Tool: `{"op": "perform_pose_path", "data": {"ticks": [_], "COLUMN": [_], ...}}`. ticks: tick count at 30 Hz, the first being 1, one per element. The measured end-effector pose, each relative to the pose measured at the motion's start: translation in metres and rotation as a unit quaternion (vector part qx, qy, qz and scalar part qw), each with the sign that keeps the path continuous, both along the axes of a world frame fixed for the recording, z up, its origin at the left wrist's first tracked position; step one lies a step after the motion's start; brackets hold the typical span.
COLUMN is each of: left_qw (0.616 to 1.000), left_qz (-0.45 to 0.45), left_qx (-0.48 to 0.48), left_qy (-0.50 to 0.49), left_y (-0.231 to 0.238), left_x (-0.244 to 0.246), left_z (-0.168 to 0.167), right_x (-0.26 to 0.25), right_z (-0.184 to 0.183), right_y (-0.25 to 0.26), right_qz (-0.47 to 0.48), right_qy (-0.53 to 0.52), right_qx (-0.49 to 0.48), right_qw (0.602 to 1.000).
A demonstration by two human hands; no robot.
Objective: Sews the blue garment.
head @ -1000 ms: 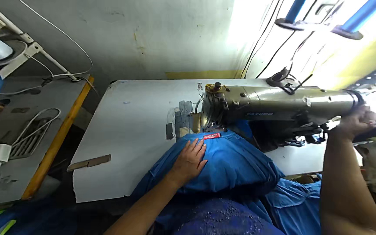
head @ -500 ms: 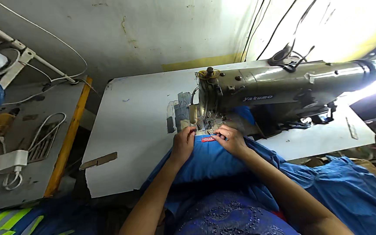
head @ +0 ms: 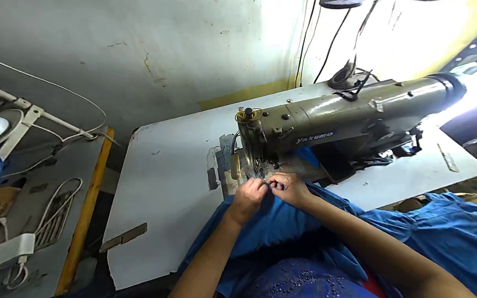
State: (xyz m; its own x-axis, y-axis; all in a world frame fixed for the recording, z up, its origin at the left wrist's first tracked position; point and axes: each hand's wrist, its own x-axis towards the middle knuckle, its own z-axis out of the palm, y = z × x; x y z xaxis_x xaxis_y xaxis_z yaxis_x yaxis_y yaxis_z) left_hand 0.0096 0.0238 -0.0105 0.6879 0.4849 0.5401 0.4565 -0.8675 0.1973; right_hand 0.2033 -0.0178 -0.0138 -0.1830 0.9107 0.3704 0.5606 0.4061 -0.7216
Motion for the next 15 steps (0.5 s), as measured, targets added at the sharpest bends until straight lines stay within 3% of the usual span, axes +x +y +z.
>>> {"op": "perform_pose_path", "data": {"ticks": [3, 6, 9, 15], "left_qw": [0.996, 0.975, 0.96, 0.974], "left_qz": [0.082, 0.187, 0.191, 0.156], "left_qx": [0.029, -0.117, -0.203, -0.162], "left_qy": [0.021, 0.021, 0.005, -0.019], "left_y": [0.003, 0.032, 0.067, 0.065], "left_x": [-0.006, -0.014, -0.024, -0.024], "left_z": [0.004, 0.009, -0.001, 0.001], "right_x": [-0.004, -0.014, -0.022, -0.022], "right_z": [0.001, 0.014, 0.02, 0.01], "right_y": [0.005, 0.018, 0.029, 0.02], "right_qz": [-0.013, -0.045, -0.089, -0.092], "right_qy": [0.005, -0.015, -0.016, 0.023], "right_qx": [-0.017, -0.087, -0.143, -0.077], "right_qw": [1.0, 0.995, 0.986, 0.993]}}
